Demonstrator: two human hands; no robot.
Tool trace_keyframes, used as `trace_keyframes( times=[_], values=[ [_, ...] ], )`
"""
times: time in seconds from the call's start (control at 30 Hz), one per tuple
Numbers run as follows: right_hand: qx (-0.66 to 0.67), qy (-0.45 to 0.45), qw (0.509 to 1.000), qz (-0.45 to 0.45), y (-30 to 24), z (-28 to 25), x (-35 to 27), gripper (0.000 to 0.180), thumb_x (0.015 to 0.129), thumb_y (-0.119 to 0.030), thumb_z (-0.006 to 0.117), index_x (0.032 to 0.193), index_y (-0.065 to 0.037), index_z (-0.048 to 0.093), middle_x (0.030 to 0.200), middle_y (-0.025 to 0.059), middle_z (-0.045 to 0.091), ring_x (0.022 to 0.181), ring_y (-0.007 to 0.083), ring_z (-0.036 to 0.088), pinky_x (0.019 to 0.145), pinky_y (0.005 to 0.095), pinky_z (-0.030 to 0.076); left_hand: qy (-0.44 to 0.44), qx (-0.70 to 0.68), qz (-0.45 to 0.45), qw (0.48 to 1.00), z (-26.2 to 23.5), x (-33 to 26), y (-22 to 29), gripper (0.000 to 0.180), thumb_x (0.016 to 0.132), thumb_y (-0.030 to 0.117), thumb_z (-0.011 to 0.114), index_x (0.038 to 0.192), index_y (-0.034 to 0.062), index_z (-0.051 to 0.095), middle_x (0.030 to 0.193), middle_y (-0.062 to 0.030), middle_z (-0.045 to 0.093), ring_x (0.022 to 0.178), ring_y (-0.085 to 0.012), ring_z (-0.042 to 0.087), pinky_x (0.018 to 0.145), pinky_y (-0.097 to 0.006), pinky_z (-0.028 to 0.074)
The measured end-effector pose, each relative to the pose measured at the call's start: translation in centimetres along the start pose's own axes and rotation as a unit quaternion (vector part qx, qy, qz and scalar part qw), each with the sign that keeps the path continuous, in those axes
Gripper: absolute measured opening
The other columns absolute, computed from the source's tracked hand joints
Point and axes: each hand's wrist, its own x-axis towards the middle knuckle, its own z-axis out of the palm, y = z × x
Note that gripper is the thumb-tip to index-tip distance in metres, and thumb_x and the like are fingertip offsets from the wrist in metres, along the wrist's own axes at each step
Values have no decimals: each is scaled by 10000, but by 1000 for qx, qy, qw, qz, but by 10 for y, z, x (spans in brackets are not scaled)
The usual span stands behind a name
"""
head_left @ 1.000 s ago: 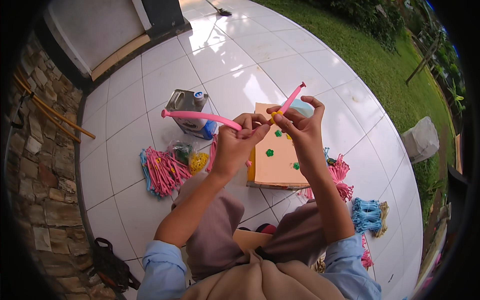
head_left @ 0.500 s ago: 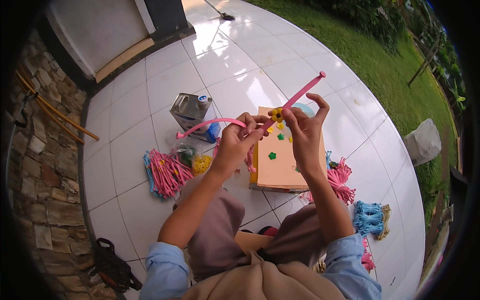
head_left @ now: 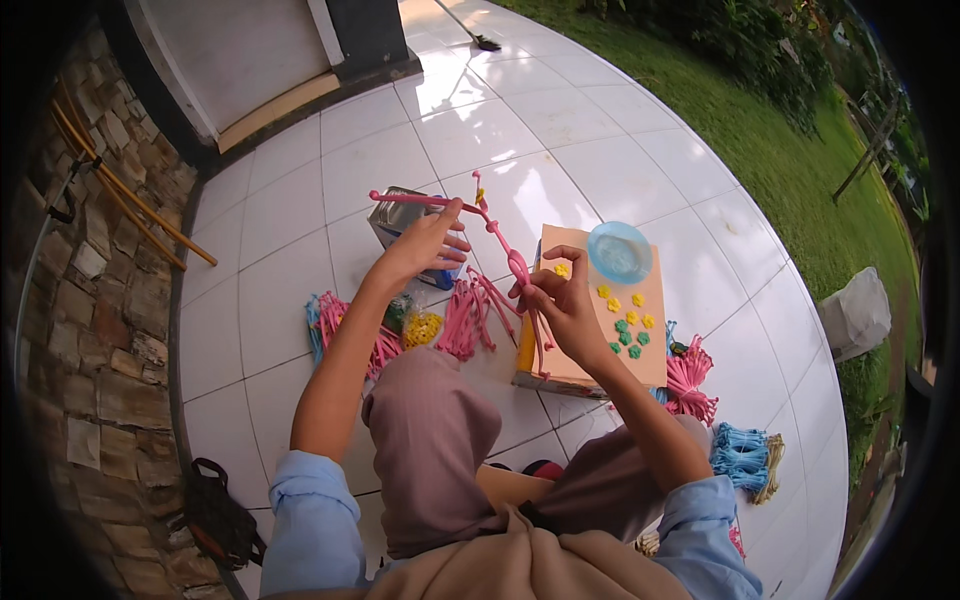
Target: The person applies adhesive to small green and yellow flower-shaped components using a small blue bowl of liquid and then attaches the components to pink straps.
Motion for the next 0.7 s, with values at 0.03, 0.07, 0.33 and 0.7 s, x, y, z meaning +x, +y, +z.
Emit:
trace_keyframes(
  times=[0.03,0.07,0.33,0.7],
  values=[
    [-1,-1,1000,-2,-6,2,1,351,908,-52,480,1125,-78,205,910,138,583,775,146,581,672,238,467,35,245,-97,964,-9,1,-3,316,869,239,578,1060,6,485,1026,-126,527,1023,-175,525,852,-359,487],
    [-11,14,1000,10,-12,2,1,329,914,-47,464,1121,-73,209,899,137,580,741,141,572,652,238,468,33,246,-97,964,-4,-5,-6,316,869,239,578,1060,6,485,1026,-126,527,1023,-175,525,852,-359,487],
    [62,13,988,138,-37,4,-8,244,952,-117,387,1137,-69,235,826,137,584,665,151,574,630,263,487,33,580,467,667,60,-36,-34,390,808,78,581,1173,70,444,1017,-129,513,894,-267,562,774,-370,461],
    [-95,44,992,-76,-90,-42,-15,592,822,-22,588,1325,-8,276,1236,202,449,913,194,599,854,302,497,-60,396,223,889,78,-38,-5,292,939,192,406,1165,9,389,732,-202,568,726,-354,575,676,-387,438]
  ],
)
